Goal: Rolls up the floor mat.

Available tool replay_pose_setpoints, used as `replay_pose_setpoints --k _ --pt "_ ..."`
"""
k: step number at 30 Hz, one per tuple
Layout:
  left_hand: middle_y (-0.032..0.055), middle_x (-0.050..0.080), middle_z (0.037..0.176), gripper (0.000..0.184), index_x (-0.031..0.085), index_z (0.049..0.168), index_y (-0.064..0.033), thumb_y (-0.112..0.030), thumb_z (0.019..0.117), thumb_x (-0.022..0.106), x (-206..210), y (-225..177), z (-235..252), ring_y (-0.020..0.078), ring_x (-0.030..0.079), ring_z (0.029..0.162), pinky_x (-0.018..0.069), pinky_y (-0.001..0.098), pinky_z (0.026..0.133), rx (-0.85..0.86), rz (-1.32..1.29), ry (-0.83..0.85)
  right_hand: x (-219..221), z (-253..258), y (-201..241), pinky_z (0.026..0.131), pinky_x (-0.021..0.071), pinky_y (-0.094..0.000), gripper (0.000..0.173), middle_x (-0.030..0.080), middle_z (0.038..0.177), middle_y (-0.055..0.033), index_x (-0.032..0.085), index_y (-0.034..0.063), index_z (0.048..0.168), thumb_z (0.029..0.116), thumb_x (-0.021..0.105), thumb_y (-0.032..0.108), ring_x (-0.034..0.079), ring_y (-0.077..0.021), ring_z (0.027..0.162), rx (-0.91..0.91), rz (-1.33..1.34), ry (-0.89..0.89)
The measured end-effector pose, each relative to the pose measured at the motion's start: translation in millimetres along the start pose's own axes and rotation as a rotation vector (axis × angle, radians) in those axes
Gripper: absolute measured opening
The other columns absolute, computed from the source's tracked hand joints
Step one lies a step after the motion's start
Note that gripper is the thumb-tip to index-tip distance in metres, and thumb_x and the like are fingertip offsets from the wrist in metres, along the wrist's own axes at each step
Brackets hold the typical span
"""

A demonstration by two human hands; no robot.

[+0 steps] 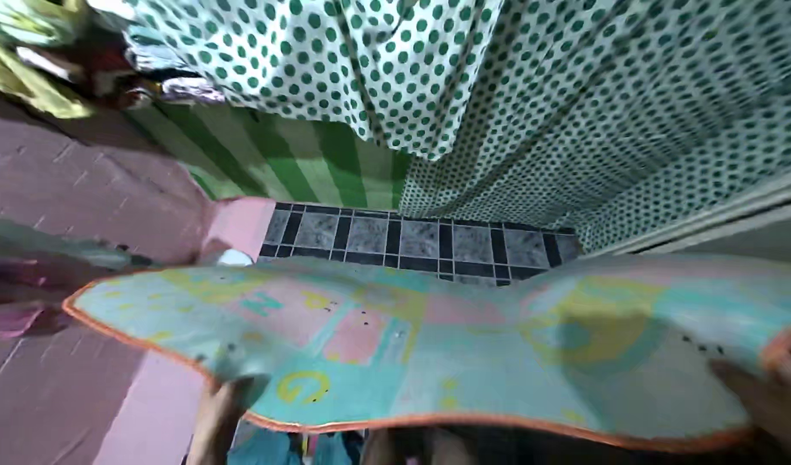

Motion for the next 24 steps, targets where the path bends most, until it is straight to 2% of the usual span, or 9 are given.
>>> replay_pose_setpoints --k 3,5,7,8,10,14,18,22,24 --pt "0.0218 0.061 0.131 0.061 0.044 0.147 0.0009 0.002 0.0889 0.064 -0.7 -108.6 -19.8 0.0255 0.065 0.111 0.0567 0.0464 0.093 0.222 0.138 0.16 -37.9 -29.0 77.8 0.105 0.0514 -0.0448 0.065 0.059 0.135 -0.021 0.041 -0.0021 0.149 0.0961 0.065 0.027 0.061 -0.024 0.122 -0.056 0.173 -0.014" --pt "0.0211 0.063 0.128 0.061 0.047 0.145 0.0006 0.002 0.0868 0.064 11.4 -162.6 -41.8 0.026 0.067 0.111 0.0561 0.049 0.094 0.424 0.322 0.402 -54.5 -40.2 108.0 0.091 0.0511 -0.06 0.055 0.063 0.12 -0.0289 0.048 -0.0057 0.141 0.094 0.066 0.018 0.064 -0.0361 0.107 -0.127 0.18 -0.073" --pt "0.0246 0.062 0.132 0.063 0.047 0.148 0.0009 0.009 0.0885 0.063 31.3 -202.1 -71.7 0.0343 0.064 0.116 0.0507 0.0563 0.099 0.533 0.55 0.599 -63.7 -44.4 129.8 0.086 0.0453 -0.0739 0.039 0.064 0.109 -0.036 0.056 -0.0075 0.132 0.0982 0.066 0.01 0.063 -0.0516 0.102 -0.178 0.037 -0.071" --pt "0.0263 0.062 0.132 0.062 0.048 0.148 0.0005 0.012 0.089 0.063 37.3 -221.7 -89.0 0.0391 0.063 0.118 0.0482 0.0601 0.1 0.569 0.649 0.632 -66.6 -44.5 139.4 0.085 0.0435 -0.0764 0.035 0.065 0.106 -0.0367 0.059 -0.0072 0.129 0.0984 0.067 0.009 0.062 -0.0551 0.1 -0.205 -0.042 -0.058" --pt "0.0224 0.065 0.13 0.058 0.055 0.142 -0.0023 0.015 0.0875 0.061 37.8 -252.9 -116.3 0.038 0.064 0.116 0.0486 0.0599 0.1 0.673 0.765 0.66 -70.0 -39.2 149.9 0.086 0.0447 -0.0748 0.032 0.066 0.106 -0.0337 0.061 -0.0049 0.127 0.0984 0.067 0.009 0.064 -0.0528 0.1 -0.251 -0.109 -0.008" --pt "0.0168 0.072 0.106 0.046 0.066 0.131 -0.0076 0.012 0.0893 0.06 16.6 -267.8 -148.3 0.0311 0.069 0.094 0.0541 0.0545 0.085 0.733 0.922 0.695 -61.1 -35.4 156.9 0.091 0.0464 -0.0704 0.03 0.064 0.115 -0.0318 0.061 -0.0074 0.125 0.0975 0.066 0.003 0.063 -0.049 0.106 -0.274 -0.052 0.055" --pt "0.0188 0.072 0.103 0.042 0.068 0.127 -0.0087 0.006 0.0884 0.062 -0.4 -262.7 -149.4 0.0371 0.069 0.095 0.0529 0.0601 0.084 0.689 1.089 0.643 -40.8 -28.0 165.0 0.083 0.0502 -0.0674 0.027 0.067 0.104 -0.0306 0.062 -0.0057 0.123 0.0962 0.066 0.0 0.066 -0.0459 0.094 -0.259 0.034 0.081" --pt "0.0216 0.071 0.105 0.032 0.07 0.121 -0.0058 0.0 0.09 0.067 -28.9 -262.2 -135.8 0.0423 0.067 0.1 0.0507 0.065 0.086 0.611 1.168 0.479 -20.9 -1.4 155.5 0.093 0.045 -0.0705 0.04 0.064 0.117 -0.0345 0.059 -0.0059 0.132 0.0927 0.068 -0.005 0.062 -0.051 0.109 -0.18 0.061 0.14" --pt "0.0216 0.072 0.105 0.03 0.072 0.12 -0.0095 -0.003 0.0902 0.068 -49.0 -253.4 -147.5 0.0441 0.068 0.101 0.0511 0.0667 0.084 0.588 1.248 0.4 -4.9 13.4 136.3 0.094 0.044 -0.071 0.045 0.062 0.119 -0.0357 0.056 -0.0063 0.135 0.0913 0.067 -0.006 0.06 -0.0526 0.112 -0.112 0.047 0.172"
Point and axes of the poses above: each hand's wrist, its own z-axis towards the middle knuckle, its own x-axis out of the palm, y = z × x, the point moved 6 cm from there along z, towards the middle knuckle
